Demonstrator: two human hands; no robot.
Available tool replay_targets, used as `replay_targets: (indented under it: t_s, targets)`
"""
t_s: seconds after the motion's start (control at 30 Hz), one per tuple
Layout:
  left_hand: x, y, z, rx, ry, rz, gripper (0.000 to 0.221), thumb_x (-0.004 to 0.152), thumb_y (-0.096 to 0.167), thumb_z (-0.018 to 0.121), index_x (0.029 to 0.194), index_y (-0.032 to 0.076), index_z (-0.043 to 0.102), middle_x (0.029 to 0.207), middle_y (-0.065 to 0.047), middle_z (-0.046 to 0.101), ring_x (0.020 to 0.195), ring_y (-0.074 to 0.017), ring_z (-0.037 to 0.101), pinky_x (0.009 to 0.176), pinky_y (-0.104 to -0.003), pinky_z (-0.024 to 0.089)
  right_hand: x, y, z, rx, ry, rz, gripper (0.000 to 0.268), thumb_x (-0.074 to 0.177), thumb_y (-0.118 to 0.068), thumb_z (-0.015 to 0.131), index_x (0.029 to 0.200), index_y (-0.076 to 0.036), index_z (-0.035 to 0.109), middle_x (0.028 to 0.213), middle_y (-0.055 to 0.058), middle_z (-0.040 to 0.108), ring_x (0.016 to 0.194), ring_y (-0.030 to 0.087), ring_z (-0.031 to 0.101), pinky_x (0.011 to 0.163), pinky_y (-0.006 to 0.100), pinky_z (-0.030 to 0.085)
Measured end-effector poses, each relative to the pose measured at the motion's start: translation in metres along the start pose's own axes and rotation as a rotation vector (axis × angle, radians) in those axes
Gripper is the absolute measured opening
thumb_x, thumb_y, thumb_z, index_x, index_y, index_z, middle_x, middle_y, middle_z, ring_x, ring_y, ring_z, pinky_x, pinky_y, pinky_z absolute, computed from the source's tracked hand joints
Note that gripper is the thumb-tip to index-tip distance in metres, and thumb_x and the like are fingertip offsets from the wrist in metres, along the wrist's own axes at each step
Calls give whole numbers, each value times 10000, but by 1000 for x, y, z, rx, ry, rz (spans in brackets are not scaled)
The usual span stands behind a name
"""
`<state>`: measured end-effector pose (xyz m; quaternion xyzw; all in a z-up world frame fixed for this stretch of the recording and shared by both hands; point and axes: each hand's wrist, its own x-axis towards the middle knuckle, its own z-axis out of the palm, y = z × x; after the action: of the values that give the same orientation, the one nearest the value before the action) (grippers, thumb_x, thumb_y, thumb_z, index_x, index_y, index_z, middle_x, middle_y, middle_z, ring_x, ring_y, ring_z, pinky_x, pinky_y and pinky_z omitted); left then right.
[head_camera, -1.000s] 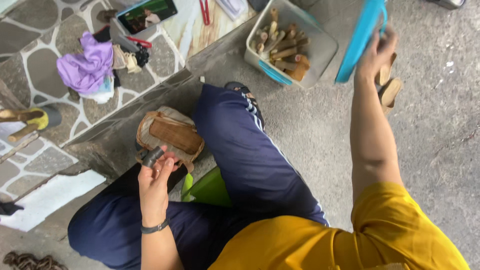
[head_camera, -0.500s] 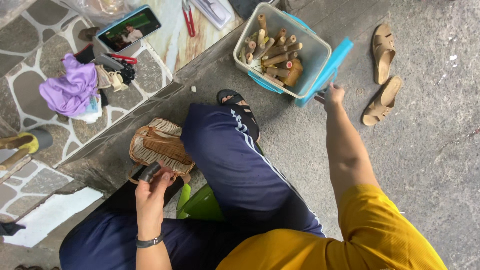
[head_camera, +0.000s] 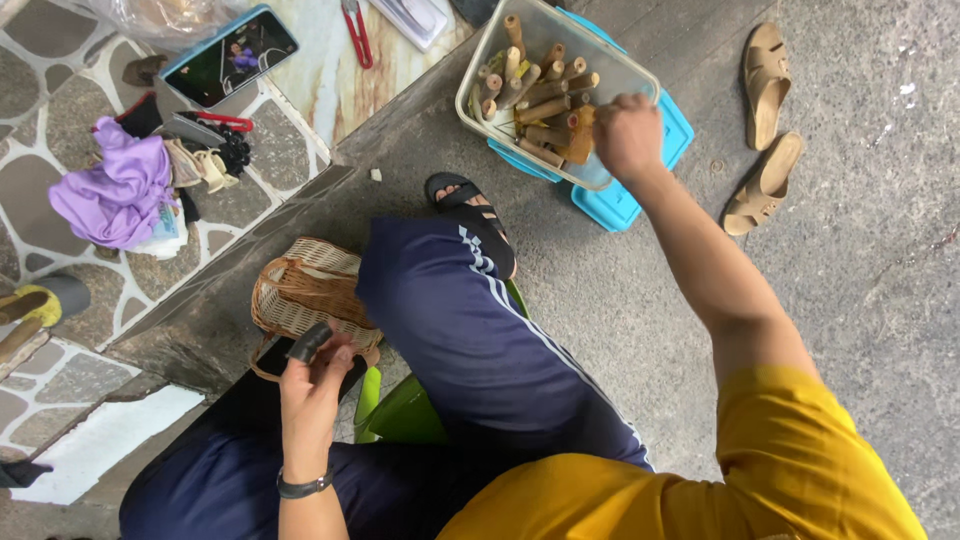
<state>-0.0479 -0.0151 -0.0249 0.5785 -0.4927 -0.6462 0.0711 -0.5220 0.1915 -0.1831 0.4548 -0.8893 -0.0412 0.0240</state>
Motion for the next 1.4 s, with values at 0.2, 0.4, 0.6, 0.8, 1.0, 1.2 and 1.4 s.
replay_targets:
  t_s: [0.2, 0.4, 0.6, 0.8, 1.0, 1.2, 1.4]
  targets:
    - [-8, 5, -7, -39, 14, 75, 368, 854, 53, 635, 1218, 33, 590, 1043, -118, 690, 961, -176, 653, 857, -293, 531, 53, -6, 109, -164, -728, 339, 471, 969, -566, 404, 1140, -246, 706, 1198, 103, 661, 1106, 317, 609, 835, 398, 416]
    - [-15, 10, -19, -87, 3, 37, 401, 858, 34, 615, 1257, 27, 575, 1048, -109, 672, 982, -177, 628, 909, -297, 525, 62, -10, 93, -31, -793, 503, 413, 976, -468, 482, 1134, -130, 658, 1111, 120, 673, 1032, 315, 636, 783, 400, 495]
    - [-22, 29, -21, -46, -58, 109, 389, 852, 88, 636, 1237, 53, 601, 1039, -91, 685, 961, -207, 705, 885, -300, 562, 59, -4, 104, 62, -717, 584, 416, 894, -426, 553, 1173, -128, 630, 1107, 165, 669, 1047, 359, 632, 826, 431, 505]
    - [-36, 28, -31, -94, 7, 137, 395, 865, 66, 624, 1258, 64, 578, 1039, -82, 664, 992, -168, 635, 934, -303, 534, 69, 2, 11, 98, -796, 489, 895, 729, -719, 587, 1252, 4, 515, 1205, 236, 613, 1113, 405, 583, 892, 457, 462]
    - [-46, 6, -33, -225, -19, 242, 418, 866, 16, 612, 1277, 14, 535, 1043, -120, 662, 998, -183, 632, 919, -313, 541, 26, -16, -190, 646, -626, 463, 393, 842, -350, 689, 1072, -57, 567, 849, 145, 669, 723, 228, 566, 619, 355, 413]
    - [-69, 23, -16, -375, -169, 418, 521, 803, 12, 664, 1309, 16, 542, 1083, -214, 639, 992, -288, 655, 876, -402, 535, -47, -61, -229, 1626, -240, 19, 715, 779, -232, 708, 1376, 10, 398, 947, 207, 630, 761, 235, 639, 641, 340, 552]
    - [-92, 31, -13, -697, -483, 721, 1052, 728, 440, 819, 1522, 72, 233, 1372, -119, 513, 1255, -213, 478, 1076, -453, 358, -86, -235, -242, 2037, -126, -287, 731, 695, -129, 793, 1285, 54, 403, 1063, 185, 604, 836, 271, 704, 686, 353, 606]
